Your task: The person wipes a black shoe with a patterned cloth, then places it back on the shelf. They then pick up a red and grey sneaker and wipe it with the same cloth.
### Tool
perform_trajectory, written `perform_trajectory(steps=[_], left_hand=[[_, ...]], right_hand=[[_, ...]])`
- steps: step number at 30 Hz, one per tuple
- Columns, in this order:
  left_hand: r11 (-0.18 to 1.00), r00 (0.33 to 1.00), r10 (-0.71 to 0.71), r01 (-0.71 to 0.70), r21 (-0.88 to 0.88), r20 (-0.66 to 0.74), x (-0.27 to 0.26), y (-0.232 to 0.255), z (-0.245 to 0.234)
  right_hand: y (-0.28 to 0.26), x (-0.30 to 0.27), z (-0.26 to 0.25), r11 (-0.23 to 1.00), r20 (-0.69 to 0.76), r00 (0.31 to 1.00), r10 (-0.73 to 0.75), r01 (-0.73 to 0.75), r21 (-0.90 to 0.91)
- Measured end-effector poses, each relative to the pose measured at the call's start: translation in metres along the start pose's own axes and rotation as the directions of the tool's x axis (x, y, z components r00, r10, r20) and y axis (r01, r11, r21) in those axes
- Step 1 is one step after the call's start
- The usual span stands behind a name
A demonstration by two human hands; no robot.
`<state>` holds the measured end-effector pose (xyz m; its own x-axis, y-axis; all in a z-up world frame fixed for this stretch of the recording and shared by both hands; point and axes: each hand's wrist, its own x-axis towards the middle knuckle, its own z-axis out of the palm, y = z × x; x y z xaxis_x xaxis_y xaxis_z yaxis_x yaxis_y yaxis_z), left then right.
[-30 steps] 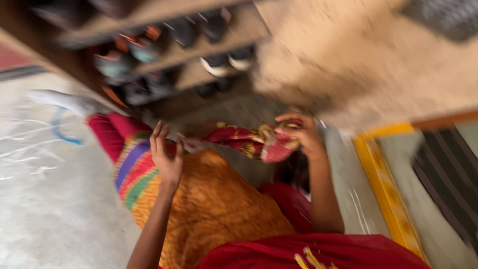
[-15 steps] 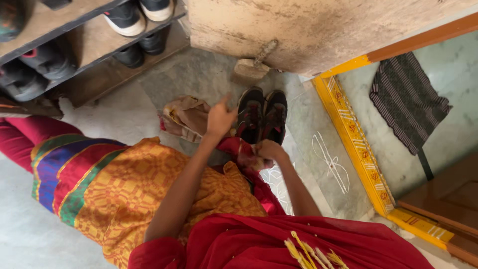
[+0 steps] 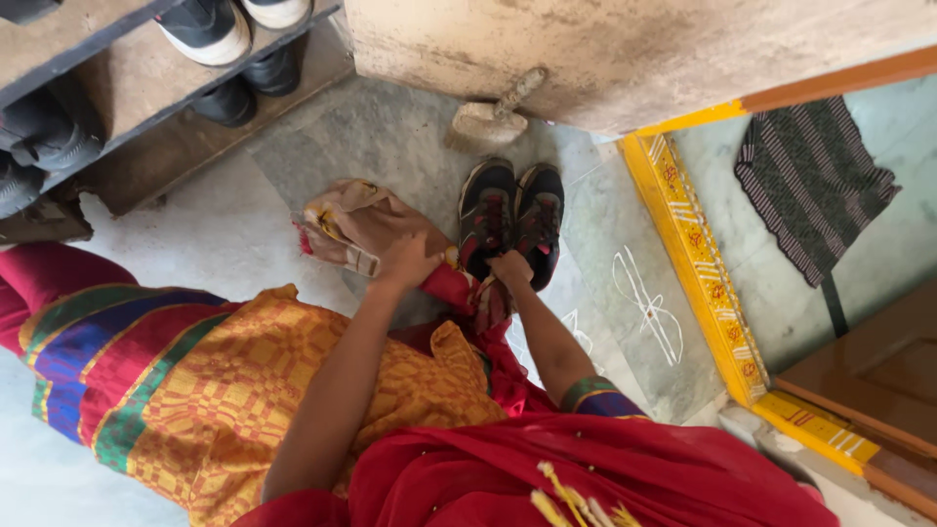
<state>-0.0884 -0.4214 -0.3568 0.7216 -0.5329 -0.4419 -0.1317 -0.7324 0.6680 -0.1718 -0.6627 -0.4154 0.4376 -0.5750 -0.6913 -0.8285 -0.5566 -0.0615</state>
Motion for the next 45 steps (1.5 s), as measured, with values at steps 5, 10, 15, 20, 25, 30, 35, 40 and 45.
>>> perform_trajectory(steps=[5, 10, 15, 20, 25, 30, 35, 40, 45], left_hand=[[0.988, 0.983, -0.130, 0.117, 0.103, 0.132, 0.005, 0.001, 0.001], [0.988, 0.985, -0.121, 0.108, 0.113, 0.122, 0.008, 0.013, -0.007], [0.954, 0.952, -0.206, 0.144, 0.262, 0.228, -0.002, 0.024, -0.021], [0.952, 0.978, -0.203, 0.207, 0.224, -0.043, -0.004, 0.032, -0.031], [0.951, 0.816, -0.135, 0.265, 0.157, -0.563, -0.011, 0.027, -0.053], [0.996, 0.563, 0.082, -0.013, 0.091, -0.822, -0.030, 0.032, -0.079], [0.975, 0.555, -0.011, -0.180, -0.133, -0.832, -0.047, 0.022, -0.103], [0.935, 0.327, -0.115, -0.283, -0.213, -0.938, -0.066, 0.007, -0.124], [0.897, 0.242, -0.235, -0.320, -0.306, -0.942, -0.073, 0.004, -0.136]], right_hand=[[-0.002, 0.009, 0.000, 0.998, -0.043, 0.997, -0.069, 0.069, -0.006], [0.003, -0.003, 0.007, 0.979, -0.162, 0.967, -0.195, 0.202, 0.025], [0.001, -0.032, 0.016, 0.899, -0.161, 0.916, -0.368, 0.395, 0.189], [-0.041, -0.048, 0.006, 0.831, -0.353, 0.795, -0.493, 0.550, 0.078], [-0.086, -0.067, -0.028, 0.651, -0.534, 0.611, -0.585, 0.746, 0.140], [-0.113, -0.115, -0.071, 0.446, -0.651, 0.420, -0.632, 0.884, 0.138], [-0.130, -0.158, -0.116, 0.289, -0.499, 0.318, -0.806, 0.947, 0.138], [-0.112, -0.160, -0.176, 0.569, 0.248, 0.593, -0.766, 0.805, -0.167], [-0.029, -0.134, -0.220, 0.603, 0.257, 0.555, -0.791, 0.637, 0.480]])
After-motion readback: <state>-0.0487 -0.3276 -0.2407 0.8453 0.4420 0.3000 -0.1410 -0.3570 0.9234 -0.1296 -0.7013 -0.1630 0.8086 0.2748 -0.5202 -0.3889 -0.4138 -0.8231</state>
